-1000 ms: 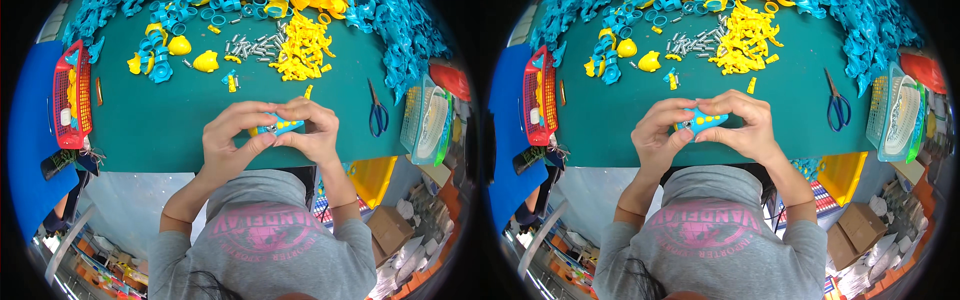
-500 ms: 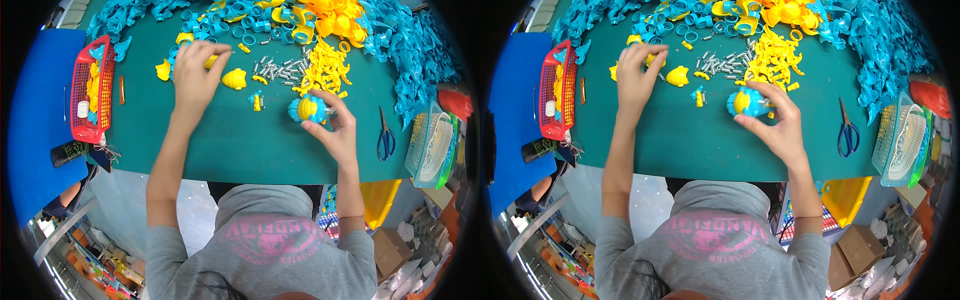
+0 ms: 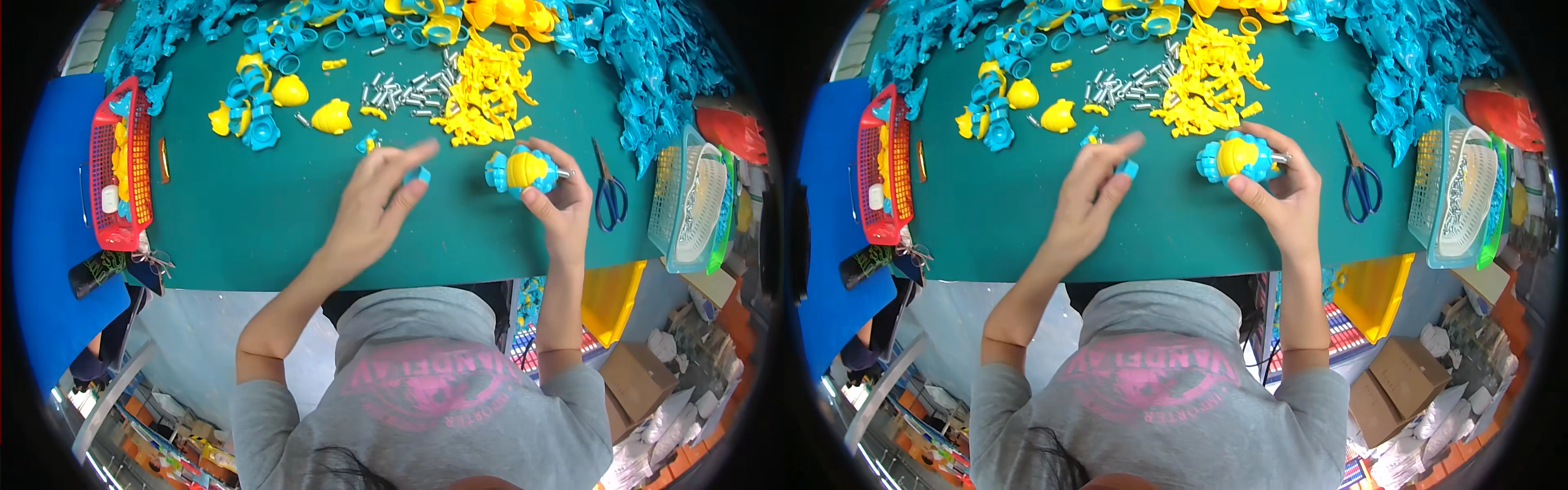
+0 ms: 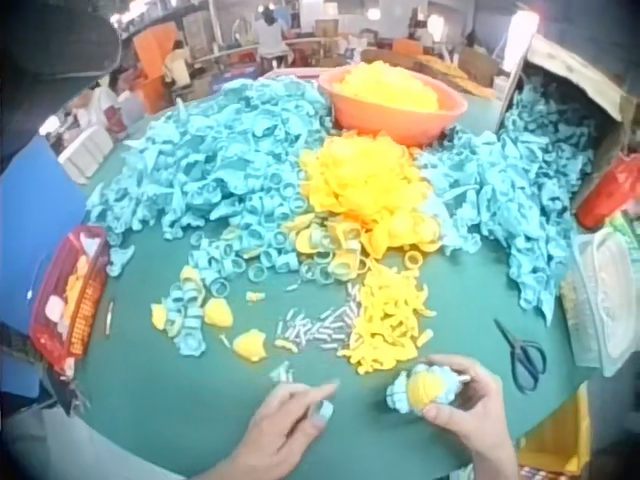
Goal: Assembling small figures by inserting yellow balloon components into blue balloon bases.
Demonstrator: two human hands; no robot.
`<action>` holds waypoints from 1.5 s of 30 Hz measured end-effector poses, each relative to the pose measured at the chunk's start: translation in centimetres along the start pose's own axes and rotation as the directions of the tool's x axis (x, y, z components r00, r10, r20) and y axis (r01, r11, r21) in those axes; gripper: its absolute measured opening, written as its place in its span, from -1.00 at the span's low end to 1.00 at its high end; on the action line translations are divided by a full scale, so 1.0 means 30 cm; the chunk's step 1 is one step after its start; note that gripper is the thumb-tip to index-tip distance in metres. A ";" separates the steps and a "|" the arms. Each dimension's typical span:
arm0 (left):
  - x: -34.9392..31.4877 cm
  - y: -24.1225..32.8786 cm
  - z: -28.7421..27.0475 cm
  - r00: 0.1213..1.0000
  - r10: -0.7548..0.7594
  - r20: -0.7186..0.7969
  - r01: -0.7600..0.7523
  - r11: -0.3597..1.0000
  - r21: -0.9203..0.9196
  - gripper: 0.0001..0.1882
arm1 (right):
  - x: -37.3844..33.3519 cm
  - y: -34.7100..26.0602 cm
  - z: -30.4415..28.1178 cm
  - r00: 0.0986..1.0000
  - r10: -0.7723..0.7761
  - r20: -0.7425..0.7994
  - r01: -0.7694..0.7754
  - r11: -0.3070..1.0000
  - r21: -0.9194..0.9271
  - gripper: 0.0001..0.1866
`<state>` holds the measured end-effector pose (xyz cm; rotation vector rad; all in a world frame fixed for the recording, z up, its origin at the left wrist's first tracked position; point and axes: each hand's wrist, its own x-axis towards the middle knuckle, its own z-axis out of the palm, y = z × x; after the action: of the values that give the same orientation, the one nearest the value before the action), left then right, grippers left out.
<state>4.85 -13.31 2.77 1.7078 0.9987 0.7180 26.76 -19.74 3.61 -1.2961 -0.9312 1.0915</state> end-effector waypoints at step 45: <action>0.452 -0.292 -1.149 0.661 0.198 -0.724 -0.001 0.965 0.263 -0.60 | -0.839 0.681 -0.828 0.596 0.552 -0.584 -0.746 0.112 -0.656 -0.40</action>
<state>-19.57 15.68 6.11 1.6916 1.6165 1.5077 42.43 -51.28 -17.05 -2.9049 -0.7283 1.0857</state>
